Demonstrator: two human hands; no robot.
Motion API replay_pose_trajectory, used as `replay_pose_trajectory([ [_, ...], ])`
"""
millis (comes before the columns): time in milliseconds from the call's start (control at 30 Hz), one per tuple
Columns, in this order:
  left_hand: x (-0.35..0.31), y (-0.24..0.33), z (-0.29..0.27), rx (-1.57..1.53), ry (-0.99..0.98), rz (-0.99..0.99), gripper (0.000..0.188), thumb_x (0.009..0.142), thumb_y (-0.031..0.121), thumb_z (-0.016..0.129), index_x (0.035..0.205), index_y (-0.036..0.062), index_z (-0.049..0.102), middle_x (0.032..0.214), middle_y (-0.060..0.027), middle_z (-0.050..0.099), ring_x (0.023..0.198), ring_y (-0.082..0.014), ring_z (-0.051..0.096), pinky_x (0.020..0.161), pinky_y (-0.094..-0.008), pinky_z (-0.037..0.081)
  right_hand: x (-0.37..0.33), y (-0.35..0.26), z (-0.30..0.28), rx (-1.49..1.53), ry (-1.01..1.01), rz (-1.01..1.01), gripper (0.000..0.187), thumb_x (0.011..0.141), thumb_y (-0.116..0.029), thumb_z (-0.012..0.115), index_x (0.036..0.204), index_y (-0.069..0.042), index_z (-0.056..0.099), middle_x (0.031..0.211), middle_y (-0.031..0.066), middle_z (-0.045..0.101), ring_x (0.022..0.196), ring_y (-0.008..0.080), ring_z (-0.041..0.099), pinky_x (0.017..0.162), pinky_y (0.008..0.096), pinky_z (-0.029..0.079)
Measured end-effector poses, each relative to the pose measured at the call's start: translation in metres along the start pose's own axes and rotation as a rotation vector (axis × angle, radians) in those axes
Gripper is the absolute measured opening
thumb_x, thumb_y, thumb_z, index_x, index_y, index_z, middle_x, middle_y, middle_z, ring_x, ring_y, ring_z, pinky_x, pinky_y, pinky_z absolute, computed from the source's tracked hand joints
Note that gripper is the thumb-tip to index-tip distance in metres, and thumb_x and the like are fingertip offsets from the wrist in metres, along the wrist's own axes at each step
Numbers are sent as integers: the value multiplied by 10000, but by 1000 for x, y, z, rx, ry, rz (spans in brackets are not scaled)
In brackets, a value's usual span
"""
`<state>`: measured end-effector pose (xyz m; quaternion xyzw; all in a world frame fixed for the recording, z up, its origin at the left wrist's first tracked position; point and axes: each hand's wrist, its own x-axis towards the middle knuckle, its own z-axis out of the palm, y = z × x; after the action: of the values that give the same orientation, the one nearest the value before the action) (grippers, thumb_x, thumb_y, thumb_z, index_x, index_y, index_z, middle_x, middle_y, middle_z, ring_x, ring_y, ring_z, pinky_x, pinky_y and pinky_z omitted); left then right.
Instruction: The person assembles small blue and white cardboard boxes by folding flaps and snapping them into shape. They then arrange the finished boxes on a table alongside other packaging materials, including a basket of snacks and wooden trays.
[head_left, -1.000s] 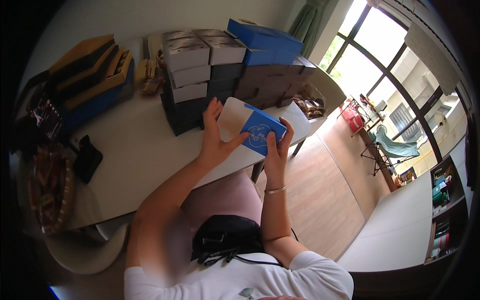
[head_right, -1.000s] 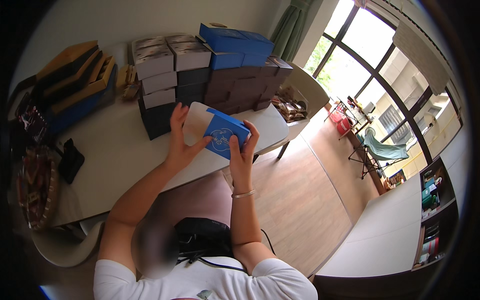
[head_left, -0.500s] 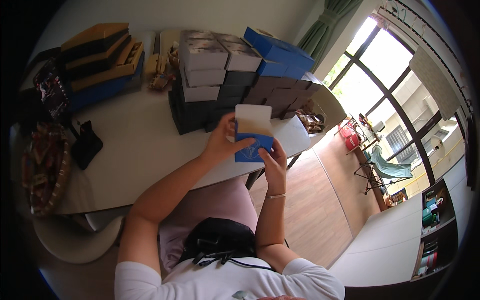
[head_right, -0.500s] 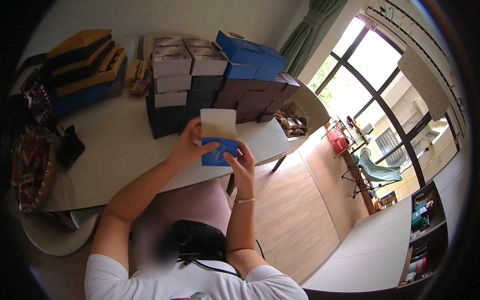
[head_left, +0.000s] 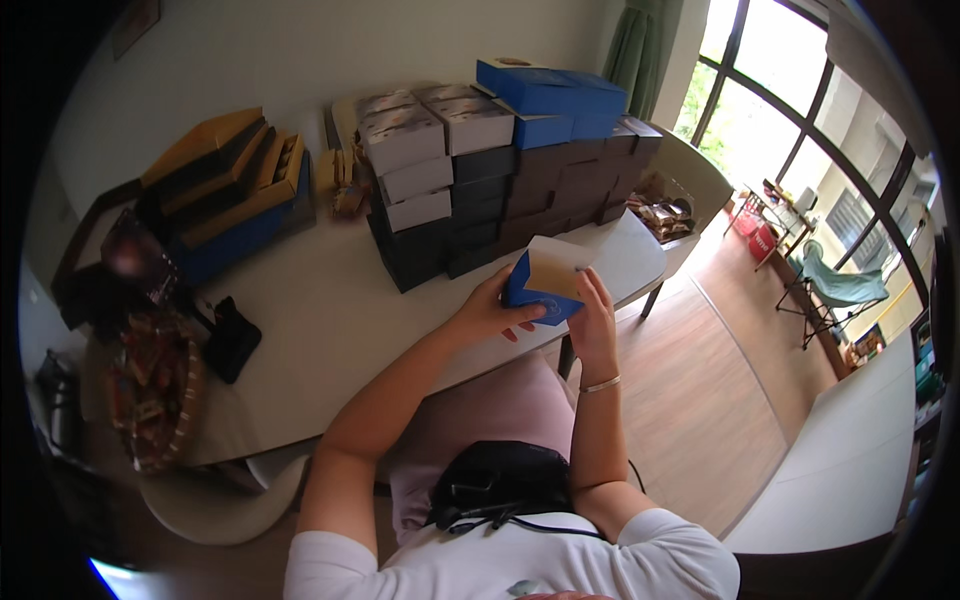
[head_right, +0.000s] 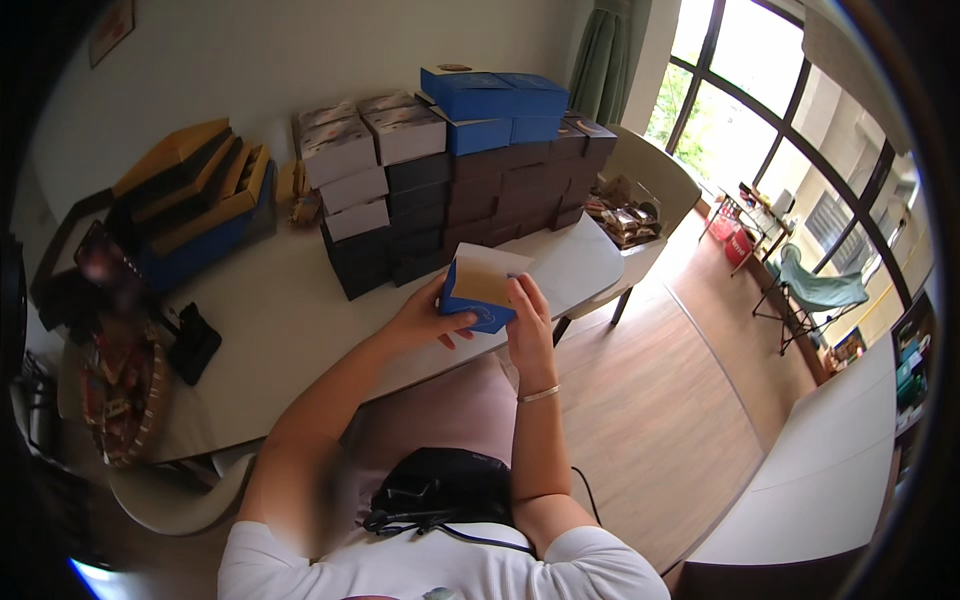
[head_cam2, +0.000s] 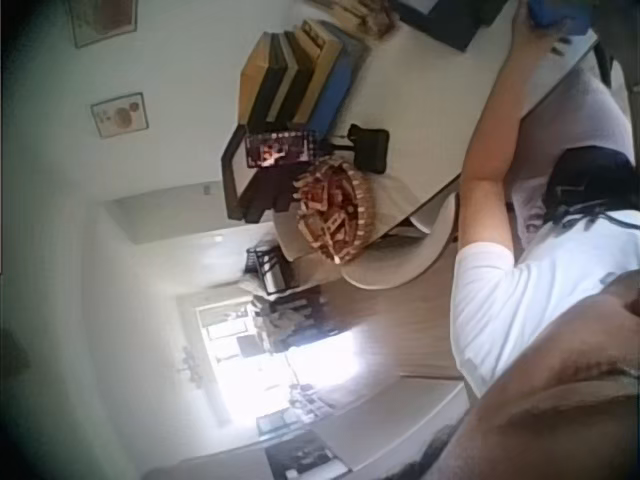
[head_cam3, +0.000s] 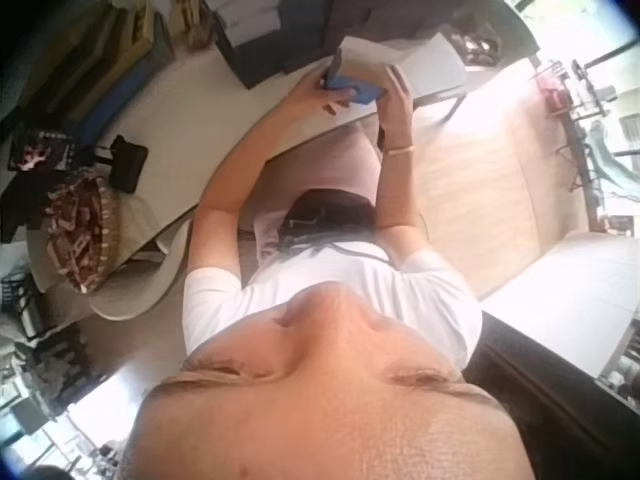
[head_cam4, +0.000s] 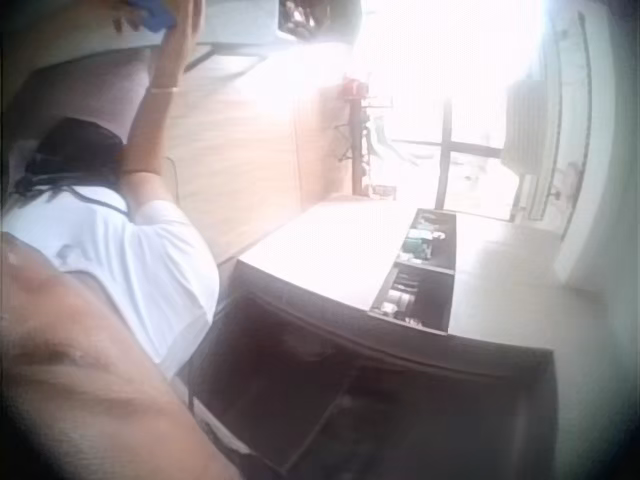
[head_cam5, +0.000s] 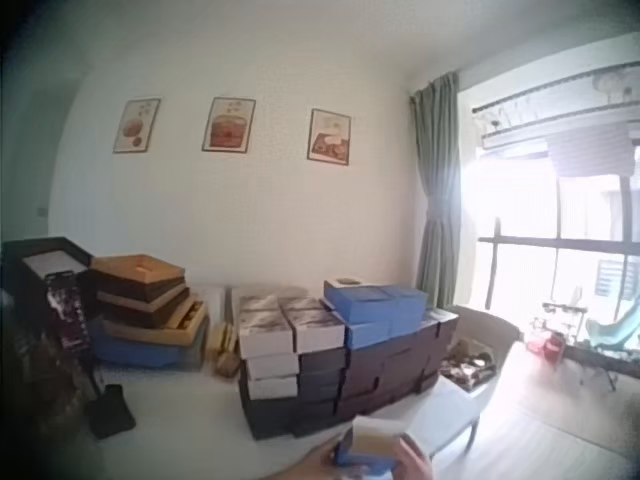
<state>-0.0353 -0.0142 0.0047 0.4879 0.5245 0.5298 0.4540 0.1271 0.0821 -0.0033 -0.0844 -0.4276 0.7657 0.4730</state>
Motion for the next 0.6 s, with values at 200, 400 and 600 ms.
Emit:
replay_pose_trajectory([
  [200, 10, -13, -15, -184, -10, -80, 776, 918, 720, 425, 1450, 157, 384, 1260, -86, 589, 1087, -228, 635, 646, -367, 609, -1, 9, 0, -81, -55, 13, 235, 995, -121, 559, 1199, -14, 607, 1113, 30, 648, 1004, 96, 600, 837, 230, 473],
  [400, 8, 2, -7, -147, 117, -149, 557, 950, 574, 492, 1321, 158, 485, 1164, -81, 623, 1019, -201, 652, 662, -368, 607, -1, 15, 7, -199, -59, -30, 188, 989, -156, 577, 1106, -23, 640, 1009, -14, 644, 935, 48, 563, 783, 203, 441],
  [600, 7, 2, -7, -126, 153, -175, 515, 961, 537, 470, 1308, 157, 489, 1138, -70, 621, 988, -196, 648, 678, -369, 587, -2, 13, 9, -322, -43, -53, 172, 985, -160, 598, 1045, -7, 651, 884, -42, 616, 806, 26, 522, 702, 191, 419],
])
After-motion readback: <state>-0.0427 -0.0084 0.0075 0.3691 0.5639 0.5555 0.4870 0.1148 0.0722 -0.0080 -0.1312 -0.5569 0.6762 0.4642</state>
